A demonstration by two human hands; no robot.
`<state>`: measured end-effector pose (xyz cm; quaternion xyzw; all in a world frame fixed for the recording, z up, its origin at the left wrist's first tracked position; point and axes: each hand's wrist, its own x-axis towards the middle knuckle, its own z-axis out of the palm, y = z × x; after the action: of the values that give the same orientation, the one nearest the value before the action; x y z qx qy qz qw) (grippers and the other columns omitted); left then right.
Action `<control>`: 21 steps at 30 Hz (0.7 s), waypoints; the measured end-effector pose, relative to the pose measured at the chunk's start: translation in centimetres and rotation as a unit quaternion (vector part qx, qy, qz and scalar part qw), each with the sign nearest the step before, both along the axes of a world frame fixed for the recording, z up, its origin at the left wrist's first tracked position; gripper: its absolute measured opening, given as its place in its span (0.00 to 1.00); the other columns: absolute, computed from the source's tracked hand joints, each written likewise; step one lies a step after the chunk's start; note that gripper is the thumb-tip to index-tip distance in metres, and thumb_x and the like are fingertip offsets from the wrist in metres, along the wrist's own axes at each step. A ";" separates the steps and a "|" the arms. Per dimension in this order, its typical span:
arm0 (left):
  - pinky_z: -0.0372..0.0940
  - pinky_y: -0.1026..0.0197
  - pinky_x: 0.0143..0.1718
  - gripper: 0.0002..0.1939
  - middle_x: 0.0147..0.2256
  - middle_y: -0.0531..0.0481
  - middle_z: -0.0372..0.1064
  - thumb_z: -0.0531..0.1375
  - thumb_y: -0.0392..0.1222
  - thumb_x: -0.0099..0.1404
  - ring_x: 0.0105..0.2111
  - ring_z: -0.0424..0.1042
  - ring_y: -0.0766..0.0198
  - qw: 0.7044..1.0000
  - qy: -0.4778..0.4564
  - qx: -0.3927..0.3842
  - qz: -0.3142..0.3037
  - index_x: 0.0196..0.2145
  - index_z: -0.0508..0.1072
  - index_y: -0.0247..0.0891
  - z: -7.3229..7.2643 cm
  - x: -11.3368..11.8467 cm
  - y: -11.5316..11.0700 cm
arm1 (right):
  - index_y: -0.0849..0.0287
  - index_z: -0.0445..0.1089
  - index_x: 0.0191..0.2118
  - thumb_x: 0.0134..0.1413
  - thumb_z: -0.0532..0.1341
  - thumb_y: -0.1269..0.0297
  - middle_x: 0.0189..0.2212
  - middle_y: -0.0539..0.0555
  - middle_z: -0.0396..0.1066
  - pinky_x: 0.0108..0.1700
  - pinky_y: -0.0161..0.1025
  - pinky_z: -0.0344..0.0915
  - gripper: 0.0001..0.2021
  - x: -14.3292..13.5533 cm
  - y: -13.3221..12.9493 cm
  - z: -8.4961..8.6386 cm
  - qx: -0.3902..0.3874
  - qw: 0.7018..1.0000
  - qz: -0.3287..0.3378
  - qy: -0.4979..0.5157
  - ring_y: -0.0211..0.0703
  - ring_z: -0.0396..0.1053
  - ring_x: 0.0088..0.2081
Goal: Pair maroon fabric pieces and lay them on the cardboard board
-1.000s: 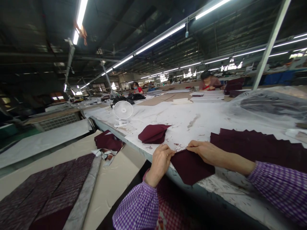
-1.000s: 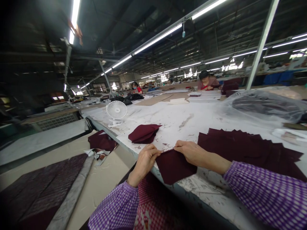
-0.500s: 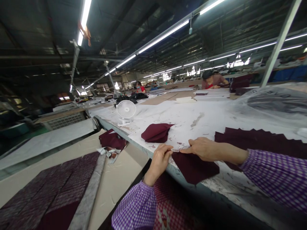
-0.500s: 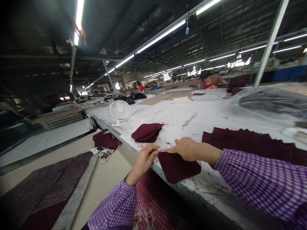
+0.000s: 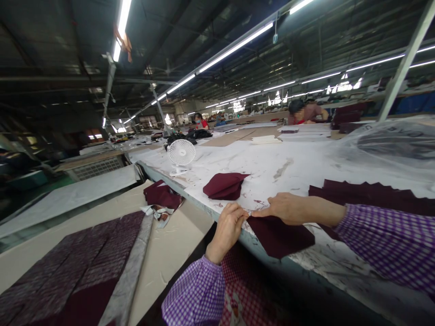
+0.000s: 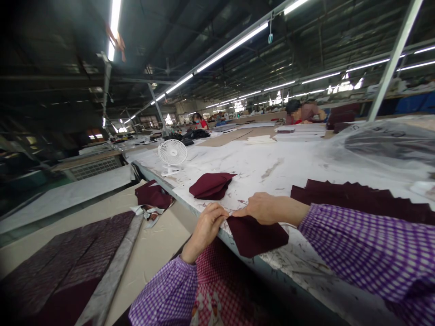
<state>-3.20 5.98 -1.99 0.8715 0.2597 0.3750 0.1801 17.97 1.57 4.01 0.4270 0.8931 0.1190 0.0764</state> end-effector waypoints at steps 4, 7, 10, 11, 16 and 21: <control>0.61 0.62 0.39 0.09 0.31 0.49 0.69 0.55 0.35 0.65 0.35 0.66 0.63 0.997 -0.028 -0.058 -0.044 0.30 0.74 0.36 0.0 -0.6 0.8 | 0.46 0.62 0.57 0.51 0.52 0.80 0.25 0.53 0.70 0.26 0.36 0.49 0.30 -1.0 -0.5 -0.4 0.029 0.999 0.005 -0.038 0.39 0.64 0.23; 0.61 0.62 0.39 0.10 0.31 0.50 0.70 0.54 0.36 0.65 0.34 0.68 0.64 0.994 -0.045 -0.091 -0.049 0.31 0.74 0.36 0.1 -0.8 1.1 | 0.45 0.60 0.59 0.53 0.52 0.79 0.28 0.54 0.70 0.26 0.35 0.49 0.29 -0.9 -1.0 -1.4 0.082 0.996 0.004 -0.032 0.39 0.64 0.25; 0.62 0.62 0.40 0.08 0.32 0.50 0.70 0.56 0.36 0.64 0.35 0.68 0.63 0.995 -0.035 -0.081 -0.040 0.31 0.75 0.37 0.2 -0.8 1.0 | 0.47 0.63 0.56 0.54 0.55 0.74 0.34 0.57 0.69 0.29 0.36 0.53 0.24 -0.6 -1.0 -1.8 0.096 0.995 -0.030 0.019 0.41 0.65 0.28; 0.62 0.62 0.40 0.08 0.32 0.50 0.70 0.56 0.36 0.64 0.36 0.68 0.63 0.996 -0.030 -0.076 -0.035 0.31 0.75 0.37 0.2 -0.8 0.9 | 0.48 0.64 0.55 0.54 0.56 0.72 0.35 0.57 0.69 0.32 0.36 0.55 0.23 -0.4 -0.9 -1.7 0.076 0.995 -0.044 0.041 0.43 0.66 0.31; 0.62 0.61 0.41 0.07 0.33 0.49 0.70 0.57 0.35 0.62 0.37 0.68 0.62 0.996 -0.042 -0.078 -0.005 0.32 0.75 0.38 0.0 -0.2 0.5 | 0.57 0.70 0.41 0.50 0.59 0.68 0.32 0.53 0.69 0.40 0.39 0.59 0.11 0.6 0.2 -0.6 -0.106 0.972 -0.115 0.177 0.44 0.65 0.37; 0.61 0.59 0.41 0.08 0.32 0.49 0.70 0.55 0.35 0.63 0.37 0.68 0.61 0.995 -0.055 -0.079 -0.003 0.31 0.75 0.38 -0.5 0.4 0.5 | 0.61 0.68 0.31 0.47 0.62 0.67 0.33 0.53 0.68 0.37 0.36 0.60 0.04 1.7 0.4 -0.4 -0.133 0.947 -0.138 0.256 0.40 0.65 0.34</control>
<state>-2.84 6.52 -2.52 0.8333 0.2753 0.4002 0.2639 19.65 1.92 3.60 0.5482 0.8226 -0.1259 -0.0831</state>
